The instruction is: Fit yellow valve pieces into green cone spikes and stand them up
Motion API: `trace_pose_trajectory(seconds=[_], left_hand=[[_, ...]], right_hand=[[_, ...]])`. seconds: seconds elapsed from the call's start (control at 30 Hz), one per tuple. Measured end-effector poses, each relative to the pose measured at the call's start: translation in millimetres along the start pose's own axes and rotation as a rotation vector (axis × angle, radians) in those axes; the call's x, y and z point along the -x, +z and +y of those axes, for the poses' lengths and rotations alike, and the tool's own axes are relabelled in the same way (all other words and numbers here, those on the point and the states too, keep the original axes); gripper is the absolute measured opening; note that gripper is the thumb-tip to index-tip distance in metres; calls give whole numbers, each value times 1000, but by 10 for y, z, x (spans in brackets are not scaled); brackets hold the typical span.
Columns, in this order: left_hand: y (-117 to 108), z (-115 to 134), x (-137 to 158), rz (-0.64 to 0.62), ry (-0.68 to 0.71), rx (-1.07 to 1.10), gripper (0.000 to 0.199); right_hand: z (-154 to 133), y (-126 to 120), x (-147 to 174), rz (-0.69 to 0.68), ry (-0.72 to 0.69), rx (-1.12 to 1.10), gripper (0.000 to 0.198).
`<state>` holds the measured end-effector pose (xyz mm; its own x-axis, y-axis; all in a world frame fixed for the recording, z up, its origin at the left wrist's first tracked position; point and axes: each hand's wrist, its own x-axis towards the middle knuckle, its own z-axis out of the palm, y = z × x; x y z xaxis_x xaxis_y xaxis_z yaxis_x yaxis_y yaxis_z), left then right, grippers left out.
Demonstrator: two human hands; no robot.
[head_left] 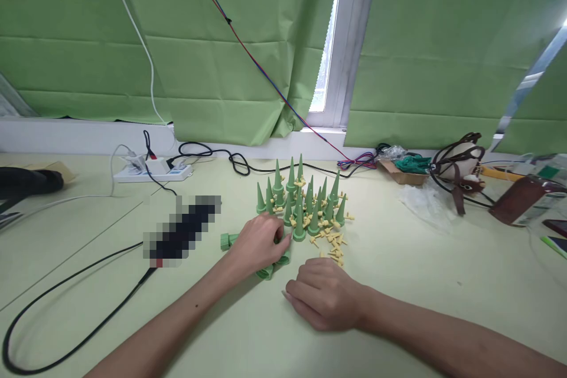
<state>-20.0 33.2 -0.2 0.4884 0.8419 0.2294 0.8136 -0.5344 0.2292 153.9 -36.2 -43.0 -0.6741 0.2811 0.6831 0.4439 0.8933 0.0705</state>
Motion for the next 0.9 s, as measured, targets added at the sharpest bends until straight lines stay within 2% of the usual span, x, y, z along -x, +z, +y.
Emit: trace_pose_trajectory(seconds=[0.37, 0.53, 0.73, 0.9], left_hand=[[50, 0, 41, -35, -128, -2, 43], [81, -12, 43, -31, -154, 37, 45], [81, -10, 36, -41, -190, 61, 47], [82, -2, 21, -60, -234, 72, 44]], right_hand=[[143, -92, 26, 87, 132, 8, 28], [266, -110, 70, 101, 247, 24, 29], [398, -135, 101, 58, 429, 48, 29], [413, -151, 106, -49, 529, 108, 30]])
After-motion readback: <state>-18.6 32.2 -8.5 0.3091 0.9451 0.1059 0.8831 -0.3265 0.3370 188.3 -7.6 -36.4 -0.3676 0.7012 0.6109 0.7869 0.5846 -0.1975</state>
